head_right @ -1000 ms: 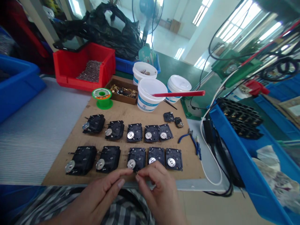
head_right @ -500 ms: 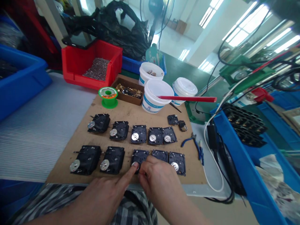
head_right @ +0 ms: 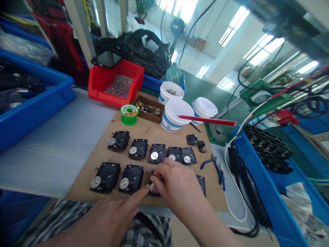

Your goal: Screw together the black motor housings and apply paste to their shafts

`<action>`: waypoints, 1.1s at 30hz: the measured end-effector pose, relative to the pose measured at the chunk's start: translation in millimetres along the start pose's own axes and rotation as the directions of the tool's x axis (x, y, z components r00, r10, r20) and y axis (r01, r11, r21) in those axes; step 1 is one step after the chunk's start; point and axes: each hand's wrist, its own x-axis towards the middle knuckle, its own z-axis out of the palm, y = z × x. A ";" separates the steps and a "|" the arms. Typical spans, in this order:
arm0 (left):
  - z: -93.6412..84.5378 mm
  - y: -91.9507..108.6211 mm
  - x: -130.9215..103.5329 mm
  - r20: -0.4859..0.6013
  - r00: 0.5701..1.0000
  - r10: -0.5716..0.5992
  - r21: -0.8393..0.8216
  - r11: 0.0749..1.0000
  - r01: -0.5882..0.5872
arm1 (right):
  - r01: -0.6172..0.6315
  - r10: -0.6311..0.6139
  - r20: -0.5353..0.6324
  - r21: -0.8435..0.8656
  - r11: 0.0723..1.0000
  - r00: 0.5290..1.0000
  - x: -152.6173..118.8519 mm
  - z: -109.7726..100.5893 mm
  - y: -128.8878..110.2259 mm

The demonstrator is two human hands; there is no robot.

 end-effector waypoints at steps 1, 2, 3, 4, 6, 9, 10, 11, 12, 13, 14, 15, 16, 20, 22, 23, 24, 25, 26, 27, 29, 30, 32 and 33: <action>-4.7 -3.2 -7.9 -0.009 1.000 -0.027 -0.002 1.000 0.027 | 0.033 -0.032 -0.018 0.025 0.999 0.999 7.0 0.2 -6.1; -8.8 -7.0 -15.6 -0.025 0.998 -0.054 0.001 0.999 0.054 | 0.060 -0.059 -0.015 0.038 0.997 0.998 14.4 1.7 -13.0; -12.1 -10.9 -22.6 -0.045 0.996 -0.079 0.005 0.997 0.080 | 0.078 -0.078 0.003 0.031 0.996 0.997 21.5 4.3 -20.1; -14.5 -14.8 -28.5 -0.061 0.993 -0.104 0.009 0.995 0.104 | 0.088 -0.088 0.028 0.006 0.996 0.996 28.1 7.6 -27.0; -17.1 -20.6 -36.0 -0.077 0.988 -0.135 0.030 0.990 0.137 | 0.089 -0.085 0.063 -0.071 0.993 0.994 38.2 14.2 -38.8; -17.7 -23.2 -37.2 -0.074 0.986 -0.148 0.050 0.987 0.152 | 0.068 -0.057 0.067 -0.177 0.982 0.996 46.1 20.5 -49.9; -17.3 -23.2 -36.0 -0.076 0.987 -0.143 0.042 0.988 0.147 | 0.063 -0.050 0.067 -0.202 0.977 0.996 47.4 21.4 -52.3; -16.7 -23.1 -34.4 -0.081 0.987 -0.138 0.027 0.990 0.140 | 0.063 -0.047 0.072 -0.227 0.972 0.996 48.3 21.9 -54.4; -15.6 -23.3 -32.9 -0.088 0.987 -0.132 0.011 0.991 0.133 | 0.067 -0.048 0.078 -0.250 0.966 0.996 49.1 22.2 -56.1; -14.2 -23.8 -31.4 -0.096 0.988 -0.125 -0.003 0.992 0.125 | 0.071 -0.051 0.084 -0.270 0.960 0.995 49.8 22.5 -57.5; -12.5 -24.8 -30.2 -0.103 0.988 -0.116 -0.018 0.993 0.115 | 0.077 -0.054 0.090 -0.286 0.955 0.995 50.5 22.8 -58.6; -10.6 -26.0 -29.3 -0.117 0.987 -0.107 -0.031 0.994 0.104 | 0.082 -0.056 0.094 -0.300 0.950 0.994 51.2 23.2 -59.3; -8.7 -27.5 -28.6 -0.134 0.986 -0.095 -0.046 0.995 0.089 | 0.087 -0.058 0.100 -0.312 0.946 0.993 51.9 23.7 -59.5; -3.0 -32.4 -26.6 -0.141 0.988 -0.064 -0.078 0.996 0.054 | 0.129 -0.081 0.152 -0.333 0.934 0.985 56.0 27.2 -56.6; -1.5 -33.1 -25.4 -0.101 0.993 -0.058 -0.070 0.996 0.051 | 0.155 -0.097 0.185 -0.331 0.931 0.978 58.7 29.1 -54.0; -1.0 -33.0 -24.8 -0.085 0.995 -0.055 -0.068 0.996 0.049 | 0.164 -0.102 0.196 -0.329 0.930 0.975 60.2 29.4 -52.8; -0.7 -32.6 -24.5 -0.076 0.996 -0.054 -0.070 0.996 0.049 | 0.172 -0.108 0.204 -0.325 0.930 0.973 61.5 29.0 -51.9; -0.7 -32.1 -24.5 -0.071 0.996 -0.057 -0.080 0.995 0.051 | 0.179 -0.115 0.210 -0.317 0.931 0.971 62.5 27.5 -51.1; -1.2 -31.4 -25.0 -0.071 0.995 -0.067 -0.098 0.993 0.060 | 0.187 -0.124 0.216 -0.306 0.933 0.969 62.8 24.8 -50.4; -2.3 -30.6 -26.2 -0.076 0.993 -0.086 -0.128 0.989 0.076 | 0.196 -0.134 0.222 -0.290 0.937 0.966 62.1 20.9 -49.8; -6.3 -28.8 -30.3 -0.114 0.984 -0.133 -0.241 0.965 0.103 | 0.205 -0.146 0.226 -0.262 0.943 0.963 56.3 10.7 -48.5; -8.9 -28.0 -32.8 -0.142 0.978 -0.152 -0.332 0.938 0.097 | 0.208 -0.157 0.216 -0.234 0.950 0.964 50.8 5.6 -47.7; -13.7 -26.5 -37.2 -0.174 0.973 -0.153 -0.574 0.818 0.026 | 0.240 -0.230 0.151 -0.049 0.970 0.961 34.9 -1.4 -46.0; -15.2 -26.0 -38.7 -0.161 0.978 -0.132 -0.710 0.704 -0.022 | 0.276 -0.284 0.081 0.101 0.956 0.955 25.2 -2.1 -45.1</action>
